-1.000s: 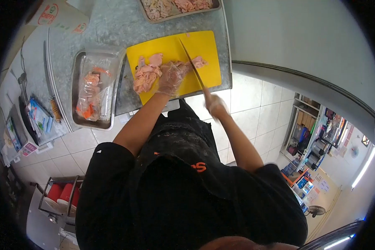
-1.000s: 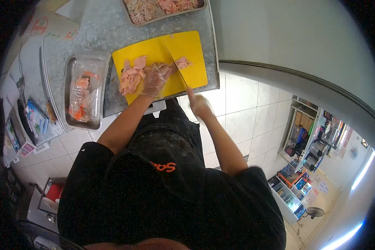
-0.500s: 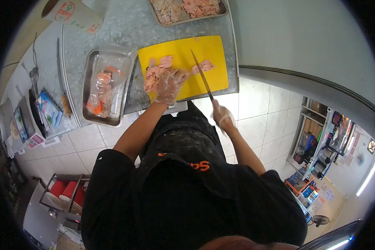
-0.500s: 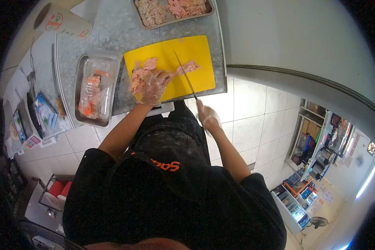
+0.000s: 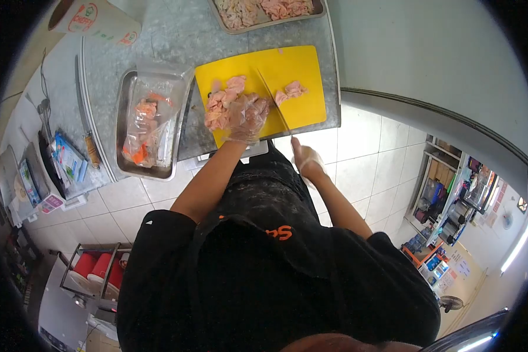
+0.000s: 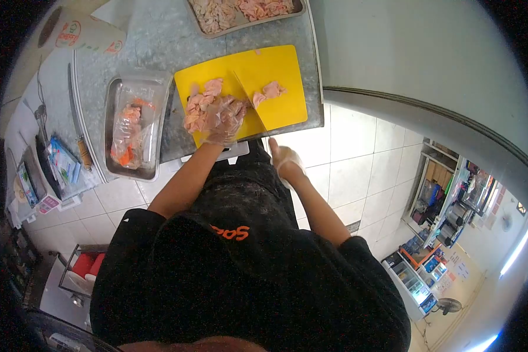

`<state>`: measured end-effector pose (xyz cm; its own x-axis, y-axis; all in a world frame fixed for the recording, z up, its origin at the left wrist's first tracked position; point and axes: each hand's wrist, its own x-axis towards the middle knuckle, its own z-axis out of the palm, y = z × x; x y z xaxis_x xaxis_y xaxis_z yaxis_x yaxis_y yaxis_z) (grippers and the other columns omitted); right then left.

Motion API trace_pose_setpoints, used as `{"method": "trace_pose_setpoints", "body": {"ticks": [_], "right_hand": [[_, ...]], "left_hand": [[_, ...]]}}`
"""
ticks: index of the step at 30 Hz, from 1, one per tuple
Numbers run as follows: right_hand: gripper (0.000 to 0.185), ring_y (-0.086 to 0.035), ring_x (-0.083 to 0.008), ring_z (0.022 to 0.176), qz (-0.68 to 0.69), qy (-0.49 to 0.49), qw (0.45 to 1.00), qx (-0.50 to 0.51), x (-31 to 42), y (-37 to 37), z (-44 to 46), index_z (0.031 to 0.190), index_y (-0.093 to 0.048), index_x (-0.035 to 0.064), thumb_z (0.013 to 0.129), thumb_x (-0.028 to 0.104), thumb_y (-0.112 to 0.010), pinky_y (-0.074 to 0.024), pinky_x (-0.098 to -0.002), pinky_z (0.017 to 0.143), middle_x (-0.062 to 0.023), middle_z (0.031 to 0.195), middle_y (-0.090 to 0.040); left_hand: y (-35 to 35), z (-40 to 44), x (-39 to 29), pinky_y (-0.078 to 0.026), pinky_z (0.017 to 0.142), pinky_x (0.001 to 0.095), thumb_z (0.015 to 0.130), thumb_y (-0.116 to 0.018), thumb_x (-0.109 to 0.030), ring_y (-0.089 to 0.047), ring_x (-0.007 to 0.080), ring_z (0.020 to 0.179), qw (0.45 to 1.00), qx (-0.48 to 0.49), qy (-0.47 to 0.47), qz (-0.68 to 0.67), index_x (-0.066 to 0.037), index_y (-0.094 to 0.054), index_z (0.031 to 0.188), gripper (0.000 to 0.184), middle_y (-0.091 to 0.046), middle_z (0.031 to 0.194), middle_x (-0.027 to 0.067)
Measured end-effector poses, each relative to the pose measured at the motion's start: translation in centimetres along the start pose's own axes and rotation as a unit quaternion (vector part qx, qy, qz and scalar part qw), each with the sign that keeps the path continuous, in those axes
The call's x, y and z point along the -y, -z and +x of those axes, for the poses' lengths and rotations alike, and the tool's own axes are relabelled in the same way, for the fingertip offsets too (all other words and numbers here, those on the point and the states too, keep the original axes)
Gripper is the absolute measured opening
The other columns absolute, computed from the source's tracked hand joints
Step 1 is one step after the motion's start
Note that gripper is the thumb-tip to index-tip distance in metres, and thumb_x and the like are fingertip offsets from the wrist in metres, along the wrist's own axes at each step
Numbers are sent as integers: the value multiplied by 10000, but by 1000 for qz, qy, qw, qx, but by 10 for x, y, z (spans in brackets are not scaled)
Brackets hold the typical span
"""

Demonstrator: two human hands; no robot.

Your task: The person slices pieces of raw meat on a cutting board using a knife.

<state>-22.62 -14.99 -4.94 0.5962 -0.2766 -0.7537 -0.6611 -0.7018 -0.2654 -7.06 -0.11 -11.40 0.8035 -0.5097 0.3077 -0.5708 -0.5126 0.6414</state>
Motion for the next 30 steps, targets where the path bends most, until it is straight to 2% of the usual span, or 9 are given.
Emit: {"method": "trace_pose_setpoints", "body": {"ticks": [2,8,10,11,15,16,21,24,30], "right_hand": [[742,-559,-484,990,23,-86,995,36,0,2,5,1128,-588,-30,965,566,-177,-415,-501,883,-328,928,-617],[369,-613,-422,819,-150,280,925,-207,-21,-21,43,1304,-361,24,958,139,-416,-475,-488,671,-287,787,-605],[672,-601,-454,921,-19,20,1000,-6,-15,-11,6,1054,-597,-51,987,506,-226,-448,-504,836,-295,850,-637],[496,-602,-464,939,-15,-68,996,55,-13,-4,-18,1192,-492,93,997,453,-212,-448,-519,846,-307,962,-627],[809,-582,-453,1013,47,-164,984,55,-53,-26,-71,1000,-653,-19,947,621,-161,-410,-478,924,-300,1009,-630],[803,-590,-449,1004,76,-204,974,69,-54,-23,-71,1006,-661,-2,948,622,-159,-411,-476,925,-292,1014,-635],[582,-581,-377,1022,-160,23,982,-95,-45,21,-11,1067,-603,-21,815,502,-655,-481,-432,858,-220,1059,-601],[565,-643,-345,909,52,-9,972,-230,23,78,21,1017,-638,27,634,401,-819,-506,-427,792,-195,952,-668],[236,-632,-382,899,-53,183,938,-291,47,85,127,915,-659,37,788,235,-649,-498,-460,775,-231,927,-647]], "left_hand": [[0,3,-1,-510,707,399,744,-670,-103,-609,291,858,1000,-12,-4,-1,-65,-653,844,109,-630,931,89],[8,12,-1,-497,686,398,748,-660,-129,-603,284,850,999,42,15,3,-86,-617,923,185,-610,899,93],[10,11,-4,-495,699,399,758,-650,-139,-602,290,855,998,64,19,-7,-91,-600,960,213,-604,893,92],[15,13,-12,-492,710,408,765,-640,-144,-602,294,857,999,21,39,-2,-90,-605,947,192,-607,898,90],[5,7,-14,-488,730,426,779,-621,-164,-600,308,862,931,-95,132,-327,-81,-611,937,178,-605,893,99],[13,8,-9,-486,736,433,792,-606,-178,-598,318,871,982,-62,51,-173,-73,-612,942,183,-610,913,110],[32,13,-10,-479,741,451,827,-567,-208,-595,340,902,991,110,-68,38,-58,-618,957,205,-619,950,140],[14,11,-5,-485,736,450,836,-567,-206,-594,366,852,988,129,-73,-43,-58,-609,958,196,-616,882,173],[-11,42,-37,-488,698,505,881,-521,-248,-624,386,805,989,120,82,1,-58,-605,952,220,-626,900,209]]}}
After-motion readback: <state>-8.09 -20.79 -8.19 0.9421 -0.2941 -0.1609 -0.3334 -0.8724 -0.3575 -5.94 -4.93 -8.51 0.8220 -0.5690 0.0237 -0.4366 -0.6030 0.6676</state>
